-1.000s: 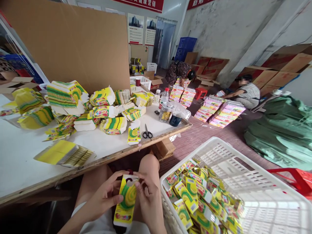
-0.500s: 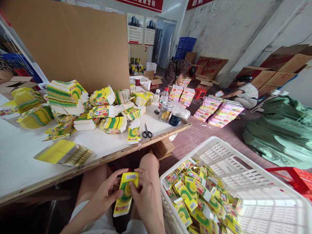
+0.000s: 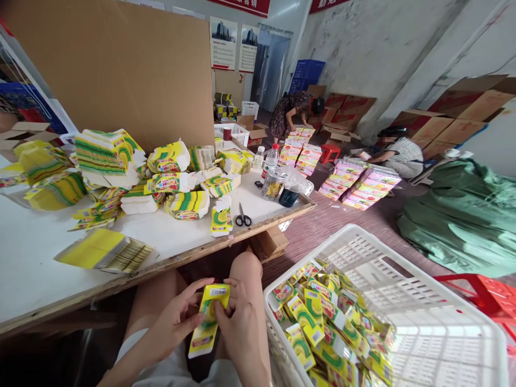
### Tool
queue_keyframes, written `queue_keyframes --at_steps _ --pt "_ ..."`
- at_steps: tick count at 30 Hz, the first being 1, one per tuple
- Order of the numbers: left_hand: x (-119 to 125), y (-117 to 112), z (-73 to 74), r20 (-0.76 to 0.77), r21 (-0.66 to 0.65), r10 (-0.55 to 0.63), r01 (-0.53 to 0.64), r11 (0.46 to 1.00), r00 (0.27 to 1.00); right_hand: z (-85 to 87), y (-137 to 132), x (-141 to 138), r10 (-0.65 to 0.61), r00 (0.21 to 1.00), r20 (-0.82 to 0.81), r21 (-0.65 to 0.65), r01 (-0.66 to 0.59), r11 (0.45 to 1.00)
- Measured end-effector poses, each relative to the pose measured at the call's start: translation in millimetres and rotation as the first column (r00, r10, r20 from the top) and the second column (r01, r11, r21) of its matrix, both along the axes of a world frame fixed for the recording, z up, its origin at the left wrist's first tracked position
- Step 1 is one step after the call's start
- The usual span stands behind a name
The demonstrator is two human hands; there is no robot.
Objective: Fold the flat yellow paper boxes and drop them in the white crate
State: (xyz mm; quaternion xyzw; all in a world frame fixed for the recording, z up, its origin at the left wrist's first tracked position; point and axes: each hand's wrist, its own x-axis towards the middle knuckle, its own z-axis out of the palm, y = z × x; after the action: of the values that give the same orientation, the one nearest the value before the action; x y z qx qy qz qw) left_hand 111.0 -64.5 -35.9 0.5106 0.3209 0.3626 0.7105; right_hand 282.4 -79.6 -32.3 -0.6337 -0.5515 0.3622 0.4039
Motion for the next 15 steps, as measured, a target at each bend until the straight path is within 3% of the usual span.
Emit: queue_keyframes --at_steps 8,12,15 --pt "-1 1 1.5 0.005 -0.047 0.025 -0.025 0.999 1.0 -7.6 -1 -10 0.007 1.0 0.008 -0.006 -0.007 1.0" --pt "-4 6 9.6 0.067 -0.111 0.021 -0.014 0.994 0.998 2.6 -2 7 0.094 0.99 -0.108 0.056 -0.089 0.994" --pt "2 13 14.0 0.121 -0.168 -0.021 0.041 0.985 0.992 7.5 -2 22 0.046 0.978 -0.204 0.115 -0.023 0.993"
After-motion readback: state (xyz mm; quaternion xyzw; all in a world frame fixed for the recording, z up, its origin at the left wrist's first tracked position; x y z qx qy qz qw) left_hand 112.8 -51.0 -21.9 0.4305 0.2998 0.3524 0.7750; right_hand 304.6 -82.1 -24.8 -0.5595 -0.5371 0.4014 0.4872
